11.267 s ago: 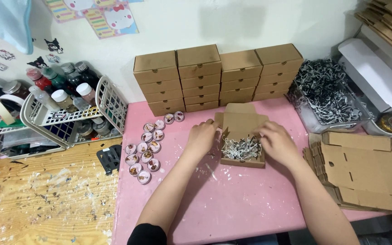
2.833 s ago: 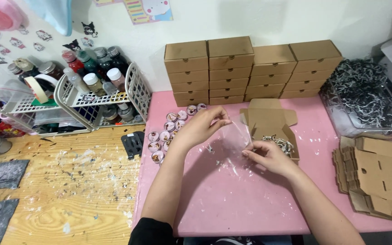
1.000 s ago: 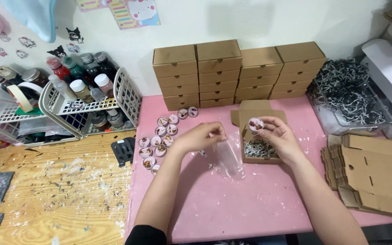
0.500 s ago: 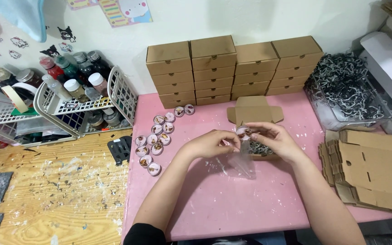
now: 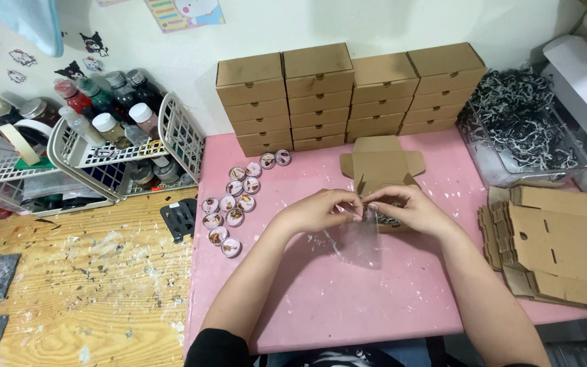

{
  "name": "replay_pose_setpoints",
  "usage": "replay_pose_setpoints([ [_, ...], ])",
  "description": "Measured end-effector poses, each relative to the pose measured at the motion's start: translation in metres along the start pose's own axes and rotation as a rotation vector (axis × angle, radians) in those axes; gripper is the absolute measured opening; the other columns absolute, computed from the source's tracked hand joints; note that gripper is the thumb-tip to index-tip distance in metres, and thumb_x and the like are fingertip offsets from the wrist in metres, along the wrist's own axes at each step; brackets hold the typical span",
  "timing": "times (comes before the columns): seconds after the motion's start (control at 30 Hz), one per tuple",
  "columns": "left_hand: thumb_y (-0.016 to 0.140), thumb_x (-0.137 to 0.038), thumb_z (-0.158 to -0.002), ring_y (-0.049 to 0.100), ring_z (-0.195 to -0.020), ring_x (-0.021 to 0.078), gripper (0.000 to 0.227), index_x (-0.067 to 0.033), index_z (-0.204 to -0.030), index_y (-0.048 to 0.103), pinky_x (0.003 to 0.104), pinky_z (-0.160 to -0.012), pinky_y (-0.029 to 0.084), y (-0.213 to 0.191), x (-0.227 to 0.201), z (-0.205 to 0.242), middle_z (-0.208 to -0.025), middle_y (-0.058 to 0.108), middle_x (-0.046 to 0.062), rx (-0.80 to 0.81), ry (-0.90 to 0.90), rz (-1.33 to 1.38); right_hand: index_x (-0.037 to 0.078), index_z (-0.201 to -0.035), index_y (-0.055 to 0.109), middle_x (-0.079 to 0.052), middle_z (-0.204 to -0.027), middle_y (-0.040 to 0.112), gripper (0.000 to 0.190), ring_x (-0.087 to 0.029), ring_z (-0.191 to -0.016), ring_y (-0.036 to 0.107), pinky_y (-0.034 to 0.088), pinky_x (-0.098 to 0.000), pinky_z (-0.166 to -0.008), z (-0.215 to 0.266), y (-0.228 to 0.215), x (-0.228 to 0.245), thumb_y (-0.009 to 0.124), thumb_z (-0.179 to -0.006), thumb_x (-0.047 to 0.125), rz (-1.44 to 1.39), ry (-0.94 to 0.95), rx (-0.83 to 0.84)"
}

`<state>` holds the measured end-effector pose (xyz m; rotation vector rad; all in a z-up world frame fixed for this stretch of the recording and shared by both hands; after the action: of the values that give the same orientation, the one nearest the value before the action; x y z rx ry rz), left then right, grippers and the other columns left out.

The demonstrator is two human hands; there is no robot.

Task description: The person is assembling small cardboard boxes and filling them with shredded paper and small decorative items.

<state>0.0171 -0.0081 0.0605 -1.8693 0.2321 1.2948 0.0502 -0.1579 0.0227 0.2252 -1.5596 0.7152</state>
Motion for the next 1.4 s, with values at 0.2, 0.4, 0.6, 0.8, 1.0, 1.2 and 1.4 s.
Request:
replay_pose_setpoints([
  [0.2, 0.069, -0.018, -0.096, 0.073, -0.105, 0.0204, 0.015, -0.0080, -0.107, 0.066, 0.035, -0.094, 0.057, -0.003, -0.003, 0.000, -0.106, 0.074, 0.008, -0.024, -0.057, 0.035, 0.006, -0.107, 0.080, -0.008, -0.110, 0.069, 0.021, -0.022, -0.111, 0.064, 0.052, -0.0362, -0.100, 0.000, 0.009, 0.010, 0.066, -0.096, 0.016, 0.208, -0.240, 0.054],
  [0.4, 0.066, -0.018, -0.098, 0.066, -0.110, 0.0239, 0.015, -0.0075, -0.108, 0.064, 0.037, -0.095, 0.054, -0.015, -0.025, 0.003, -0.113, 0.065, 0.009, -0.151, 0.009, -0.082, 0.005, -0.106, 0.077, -0.009, -0.125, 0.062, 0.024, -0.025, -0.125, 0.059, 0.045, -0.0388, -0.109, 0.006, 0.006, 0.033, 0.059, -0.101, 0.020, 0.105, -0.344, 0.087],
  [0.6, 0.065, -0.023, -0.099, 0.067, -0.107, 0.0223, 0.016, -0.0092, -0.107, 0.062, 0.035, -0.092, 0.054, -0.018, -0.017, -0.003, -0.112, 0.064, 0.007, -0.250, -0.051, -0.083, 0.008, -0.125, 0.061, -0.008, -0.125, 0.065, 0.032, -0.020, -0.120, 0.062, 0.050, -0.0363, -0.105, 0.002, -0.003, 0.024, 0.066, -0.094, 0.015, -0.096, -0.192, -0.034],
  [0.8, 0.068, -0.024, -0.097, 0.067, -0.109, 0.0200, 0.020, -0.0087, -0.108, 0.064, 0.037, -0.087, 0.058, -0.029, -0.030, 0.002, -0.113, 0.063, 0.008, -0.424, -0.067, -0.128, 0.003, -0.119, 0.071, -0.009, -0.111, 0.076, 0.028, -0.019, -0.100, 0.072, 0.060, -0.0352, -0.088, -0.005, -0.006, -0.012, 0.068, -0.094, 0.014, -0.288, 0.012, -0.062],
  [1.0, 0.072, -0.022, -0.090, 0.066, -0.101, 0.0174, 0.036, -0.0079, -0.120, 0.059, 0.033, -0.084, 0.058, -0.031, -0.016, -0.002, -0.117, 0.063, 0.005, -0.532, -0.188, 0.039, 0.005, -0.115, 0.075, -0.007, -0.109, 0.076, 0.024, -0.018, -0.098, 0.072, 0.060, -0.0360, -0.087, -0.007, -0.020, -0.030, 0.066, -0.098, 0.019, -0.492, 0.031, -0.210],
  [1.2, 0.070, -0.014, -0.098, 0.072, -0.093, 0.0145, 0.015, -0.0045, -0.109, 0.070, 0.031, -0.083, 0.059, -0.027, 0.024, -0.002, -0.101, 0.076, 0.007, -0.644, -0.176, 0.260, 0.004, -0.122, 0.071, -0.007, -0.112, 0.077, 0.031, -0.017, -0.102, 0.072, 0.057, -0.0362, -0.091, -0.003, -0.016, -0.013, 0.068, -0.096, 0.019, -0.363, 0.028, -0.205],
  [1.4, 0.068, -0.012, -0.097, 0.072, -0.092, 0.0124, 0.013, -0.0034, -0.107, 0.067, 0.028, -0.083, 0.064, -0.030, 0.029, 0.004, -0.102, 0.074, 0.005, -0.815, -0.154, 0.417, 0.002, -0.129, 0.064, -0.011, -0.116, 0.075, 0.048, -0.019, -0.106, 0.071, 0.059, -0.0336, -0.096, 0.000, -0.008, 0.000, 0.076, -0.083, 0.003, -0.380, 0.019, -0.078],
])
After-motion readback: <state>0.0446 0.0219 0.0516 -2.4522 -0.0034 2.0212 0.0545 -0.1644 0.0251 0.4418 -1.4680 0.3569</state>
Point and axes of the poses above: each hand's wrist, its own z-axis away from the middle knuckle, its own y-axis out of the palm, x = y × z, the point moved 9 cm from there along -z, towards the middle knuckle
